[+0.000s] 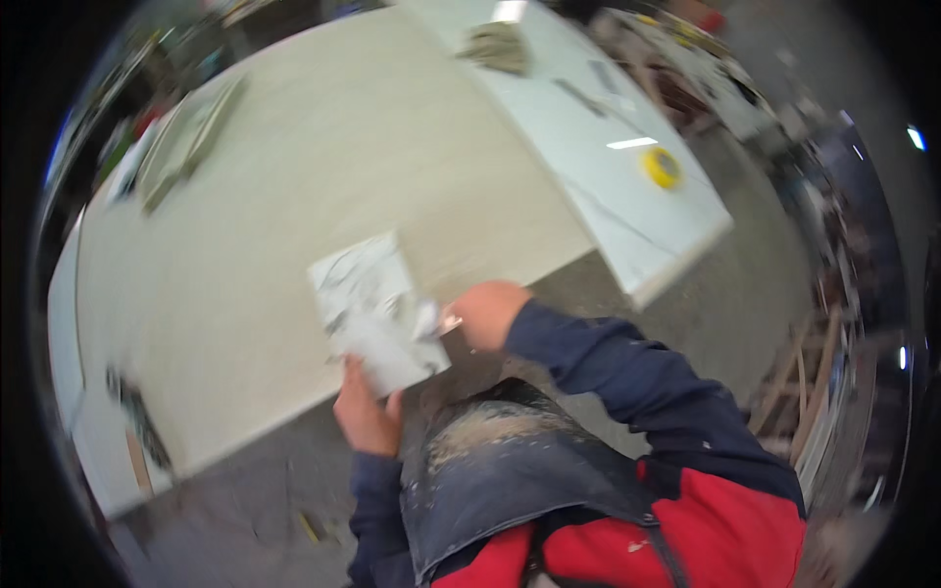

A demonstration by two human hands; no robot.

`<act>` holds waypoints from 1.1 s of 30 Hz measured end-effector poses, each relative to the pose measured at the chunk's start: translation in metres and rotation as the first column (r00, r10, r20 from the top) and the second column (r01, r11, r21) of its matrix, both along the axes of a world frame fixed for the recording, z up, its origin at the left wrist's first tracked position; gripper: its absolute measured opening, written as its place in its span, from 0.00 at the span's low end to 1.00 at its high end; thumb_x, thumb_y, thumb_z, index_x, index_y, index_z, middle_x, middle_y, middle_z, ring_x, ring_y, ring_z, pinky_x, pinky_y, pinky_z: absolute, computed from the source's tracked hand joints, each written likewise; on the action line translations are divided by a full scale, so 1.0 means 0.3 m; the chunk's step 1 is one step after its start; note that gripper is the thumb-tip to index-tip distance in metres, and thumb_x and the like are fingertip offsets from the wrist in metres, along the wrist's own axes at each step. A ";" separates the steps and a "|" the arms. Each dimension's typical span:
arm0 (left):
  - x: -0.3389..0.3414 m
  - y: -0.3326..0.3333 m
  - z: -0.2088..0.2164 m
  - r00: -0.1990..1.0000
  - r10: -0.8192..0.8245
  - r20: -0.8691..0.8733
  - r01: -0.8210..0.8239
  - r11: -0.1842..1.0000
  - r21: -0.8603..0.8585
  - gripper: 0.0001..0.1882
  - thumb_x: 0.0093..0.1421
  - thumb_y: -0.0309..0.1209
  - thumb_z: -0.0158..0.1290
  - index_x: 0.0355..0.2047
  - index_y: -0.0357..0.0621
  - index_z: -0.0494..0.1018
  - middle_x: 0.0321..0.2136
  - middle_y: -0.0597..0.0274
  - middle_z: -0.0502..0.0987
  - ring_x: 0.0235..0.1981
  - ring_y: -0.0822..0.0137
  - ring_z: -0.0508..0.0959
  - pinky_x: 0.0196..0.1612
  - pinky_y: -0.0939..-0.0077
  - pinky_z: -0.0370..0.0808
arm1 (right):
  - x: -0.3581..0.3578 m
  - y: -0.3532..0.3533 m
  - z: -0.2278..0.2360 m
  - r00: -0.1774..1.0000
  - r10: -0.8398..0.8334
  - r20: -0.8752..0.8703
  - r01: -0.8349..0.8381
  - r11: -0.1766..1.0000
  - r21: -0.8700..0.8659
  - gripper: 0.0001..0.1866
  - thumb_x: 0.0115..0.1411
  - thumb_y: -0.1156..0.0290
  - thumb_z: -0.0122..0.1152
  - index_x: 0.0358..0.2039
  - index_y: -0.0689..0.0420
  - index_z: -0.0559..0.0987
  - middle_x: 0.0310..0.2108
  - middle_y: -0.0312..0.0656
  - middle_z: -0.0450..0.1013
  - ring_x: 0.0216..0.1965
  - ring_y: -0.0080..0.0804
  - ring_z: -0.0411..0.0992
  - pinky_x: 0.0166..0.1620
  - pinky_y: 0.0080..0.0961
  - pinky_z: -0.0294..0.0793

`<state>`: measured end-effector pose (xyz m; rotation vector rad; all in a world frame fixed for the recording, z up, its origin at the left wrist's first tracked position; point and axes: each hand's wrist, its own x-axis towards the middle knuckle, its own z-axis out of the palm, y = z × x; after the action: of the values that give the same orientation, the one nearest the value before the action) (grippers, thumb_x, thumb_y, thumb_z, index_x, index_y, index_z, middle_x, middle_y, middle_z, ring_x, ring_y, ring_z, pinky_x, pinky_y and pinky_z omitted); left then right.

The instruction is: The person applies a white adhesive to the edge of a large white tile using a putty knife, then retrieves clamps and a wooden spacer from a nearby box. They position the spacer against the tile edge and secure it with clamps, then apply yellow tape to the tile edge.

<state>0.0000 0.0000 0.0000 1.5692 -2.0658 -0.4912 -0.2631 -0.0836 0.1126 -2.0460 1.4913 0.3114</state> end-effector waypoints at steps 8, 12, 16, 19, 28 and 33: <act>-0.237 -0.081 0.028 0.986 -0.162 0.050 0.166 0.983 -0.080 0.48 0.54 0.37 0.64 0.68 0.32 0.52 0.66 0.36 0.59 0.65 0.40 0.63 0.65 0.55 0.62 | -0.456 0.294 0.080 0.847 -0.410 0.339 0.513 0.800 -0.311 0.15 0.50 0.68 0.61 0.38 0.56 0.85 0.34 0.55 0.79 0.35 0.49 0.79 0.40 0.42 0.78; -0.220 -0.090 0.050 0.991 -0.077 0.107 0.081 0.996 -0.028 0.50 0.52 0.30 0.66 0.70 0.33 0.49 0.67 0.37 0.57 0.66 0.43 0.62 0.67 0.58 0.61 | -0.736 0.535 0.045 0.169 -0.496 0.852 0.856 0.502 0.123 0.21 0.55 0.67 0.65 0.51 0.52 0.81 0.34 0.45 0.80 0.25 0.33 0.76 0.29 0.29 0.75; -0.302 -0.150 0.050 0.999 0.042 0.009 -0.043 0.994 0.102 0.49 0.54 0.27 0.65 0.71 0.38 0.49 0.68 0.45 0.58 0.61 0.47 0.67 0.64 0.61 0.65 | -1.015 0.893 -0.026 -0.521 -0.381 0.763 0.813 0.049 0.580 0.22 0.63 0.69 0.60 0.57 0.58 0.75 0.33 0.41 0.78 0.20 0.22 0.71 0.21 0.18 0.67; -0.261 -0.232 -0.020 0.996 0.065 0.054 -0.070 0.993 0.100 0.49 0.53 0.26 0.65 0.71 0.41 0.50 0.68 0.48 0.59 0.57 0.50 0.70 0.61 0.62 0.67 | -1.140 1.057 -0.157 -0.678 -0.049 0.733 0.734 -0.084 0.674 0.23 0.65 0.69 0.58 0.60 0.61 0.72 0.32 0.44 0.78 0.20 0.23 0.72 0.20 0.20 0.67; -0.375 -0.285 0.102 0.980 -0.038 0.193 0.060 0.992 -0.108 0.46 0.56 0.28 0.63 0.71 0.42 0.51 0.67 0.46 0.61 0.63 0.48 0.68 0.63 0.56 0.68 | -1.389 0.983 -0.359 -0.733 0.164 0.660 0.647 -0.130 0.751 0.22 0.66 0.71 0.56 0.60 0.62 0.71 0.34 0.45 0.77 0.21 0.25 0.71 0.21 0.22 0.67; -0.598 -0.196 0.244 0.964 0.011 0.266 -0.015 1.000 0.012 0.50 0.56 0.43 0.66 0.70 0.36 0.51 0.59 0.35 0.68 0.59 0.46 0.70 0.62 0.60 0.66 | -1.517 0.975 -0.393 -0.706 0.142 0.694 0.667 -0.197 0.719 0.22 0.66 0.70 0.57 0.59 0.62 0.72 0.33 0.44 0.77 0.21 0.24 0.72 0.21 0.21 0.68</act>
<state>-0.1794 -0.0588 0.0733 1.7358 -2.2498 -0.3028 -0.7180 0.2088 -0.0054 0.2159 1.3940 -2.3038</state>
